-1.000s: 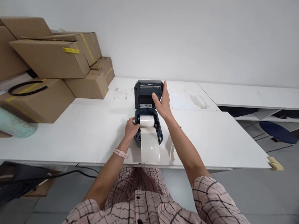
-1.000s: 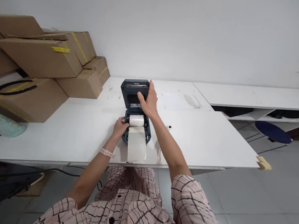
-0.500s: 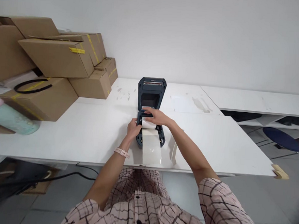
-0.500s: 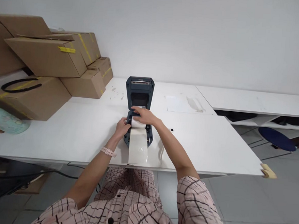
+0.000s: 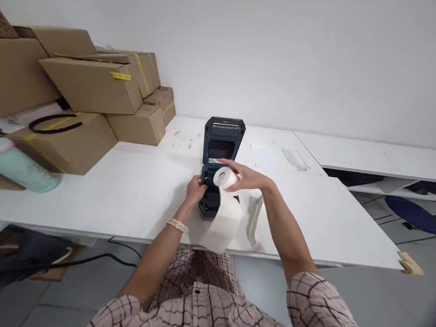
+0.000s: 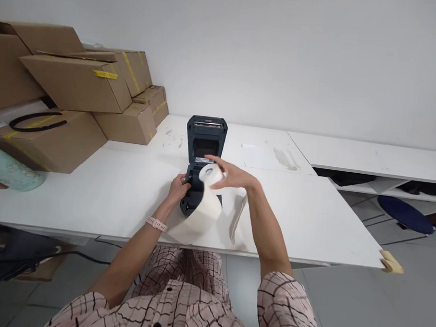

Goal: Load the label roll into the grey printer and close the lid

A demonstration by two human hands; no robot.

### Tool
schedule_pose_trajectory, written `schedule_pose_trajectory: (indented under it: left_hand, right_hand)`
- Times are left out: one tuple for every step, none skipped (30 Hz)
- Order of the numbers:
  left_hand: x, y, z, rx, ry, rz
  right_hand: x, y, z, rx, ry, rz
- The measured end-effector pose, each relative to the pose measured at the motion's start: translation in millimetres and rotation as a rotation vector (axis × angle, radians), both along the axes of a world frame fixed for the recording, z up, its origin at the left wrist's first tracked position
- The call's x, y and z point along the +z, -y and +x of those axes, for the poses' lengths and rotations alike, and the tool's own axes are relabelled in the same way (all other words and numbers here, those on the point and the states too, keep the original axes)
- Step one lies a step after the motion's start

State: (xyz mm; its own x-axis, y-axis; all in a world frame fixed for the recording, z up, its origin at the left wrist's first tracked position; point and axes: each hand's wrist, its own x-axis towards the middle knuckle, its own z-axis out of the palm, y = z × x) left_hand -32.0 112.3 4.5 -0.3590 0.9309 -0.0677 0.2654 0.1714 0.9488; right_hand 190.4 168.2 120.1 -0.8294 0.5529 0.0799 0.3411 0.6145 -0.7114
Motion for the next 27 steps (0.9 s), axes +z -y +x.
schedule_pose_trajectory:
  left_hand:
    - [-0.2, 0.2, 0.2, 0.004, 0.011, 0.003]
    - [-0.2, 0.4, 0.5, 0.006, 0.02, 0.005]
    - [-0.1, 0.7, 0.8, 0.008, 0.026, 0.005]
    - [0.0, 0.9, 1.1, 0.011, 0.032, 0.004]
    - [0.2, 1.1, 1.3, 0.015, 0.038, 0.003]
    - [0.4, 1.3, 1.6, 0.02, 0.047, 0.003]
    - [0.5, 1.4, 1.8, 0.025, 0.058, 0.004]
    - [0.6, 1.4, 2.1, 0.028, 0.072, 0.004]
    - [0.6, 1.4, 2.3, 0.029, 0.085, 0.004]
    - [0.5, 1.4, 2.5, 0.03, 0.095, 0.002]
    - [0.4, 1.4, 2.6, 0.028, 0.102, 0.001]
    - [0.3, 1.4, 2.7, 0.026, 0.104, -0.001]
    - [0.1, 1.4, 2.7, 0.023, 0.102, -0.001]
    - [0.0, 1.5, 2.5, 0.021, 0.098, 0.0]
    - [-0.1, 1.6, 2.4, 0.017, 0.093, 0.002]
    - [-0.1, 1.8, 2.2, 0.016, 0.088, 0.004]
    - [-0.1, 1.9, 2.1, 0.017, 0.086, 0.005]
    - [-0.1, 2.0, 2.0, 0.02, 0.086, 0.006]
    - [0.1, 2.1, 2.0, 0.023, 0.086, 0.008]
    - [0.3, 2.1, 2.2, 0.025, 0.086, 0.009]
    - [0.5, 2.1, 2.3, 0.028, 0.083, 0.008]
    - [0.8, 1.9, 2.6, 0.03, 0.079, 0.006]
    - [1.1, 1.8, 2.9, 0.033, 0.074, 0.003]
    - [1.3, 1.6, 3.2, 0.038, 0.069, -0.001]
    - [1.5, 1.4, 3.5, 0.044, 0.068, -0.006]
    - [1.6, 1.3, 3.8, 0.049, 0.069, -0.009]
    - [1.6, 1.3, 4.0, 0.05, 0.073, -0.01]
  right_hand:
    - [6.0, 3.0, 15.2, -0.021, -0.063, -0.008]
    - [9.7, 4.5, 29.5, -0.058, -0.117, -0.012]
    - [10.6, 4.3, 42.4, -0.108, -0.161, -0.014]
    - [8.4, 2.3, 53.4, -0.166, -0.191, -0.014]
    - [3.1, -1.3, 62.3, -0.225, -0.206, -0.016]
    - [-4.9, -6.2, 68.9, -0.277, -0.204, -0.021]
    - [-15.1, -11.8, 73.4, -0.316, -0.192, -0.028]
    - [-26.5, -17.7, 75.8, -0.34, -0.173, -0.036]
    - [-38.4, -23.3, 76.6, -0.351, -0.148, -0.043]
    - [-49.8, -28.2, 76.1, -0.355, -0.122, -0.05]
    - [-60.1, -32.0, 74.9, -0.358, -0.1, -0.056]
    - [-68.6, -34.7, 73.7, -0.366, -0.082, -0.062]
    - [-75.1, -36.1, 73.3, -0.379, -0.069, -0.07]
    - [-79.3, -36.2, 74.4, -0.394, -0.062, -0.088]
    - [-81.5, -34.9, 77.6, -0.407, -0.064, -0.116]
    - [-82.2, -32.3, 83.4, -0.41, -0.075, -0.158]
    - [-81.9, -28.5, 91.5, -0.398, -0.097, -0.208]
    - [-81.6, -23.3, 101.7, -0.379, -0.13, -0.256]
    - [-81.9, -17.1, 113.1, -0.36, -0.169, -0.299]
    - [-83.5, -10.0, 124.5, -0.347, -0.204, -0.334]
    - [-86.9, -2.2, 134.9, -0.349, -0.23, -0.36]
    - [-92.0, 5.8, 143.1, -0.366, -0.236, -0.383]
    - [-98.5, 13.7, 148.7, -0.396, -0.222, -0.402]
    - [-105.5, 21.0, 151.2, -0.435, -0.198, -0.419]
    - [-111.9, 27.6, 151.0, -0.466, -0.173, -0.436]
    - [-116.5, 33.3, 148.5, -0.484, -0.16, -0.452]
    - [-118.1, 38.0, 144.3, -0.483, -0.172, -0.468]
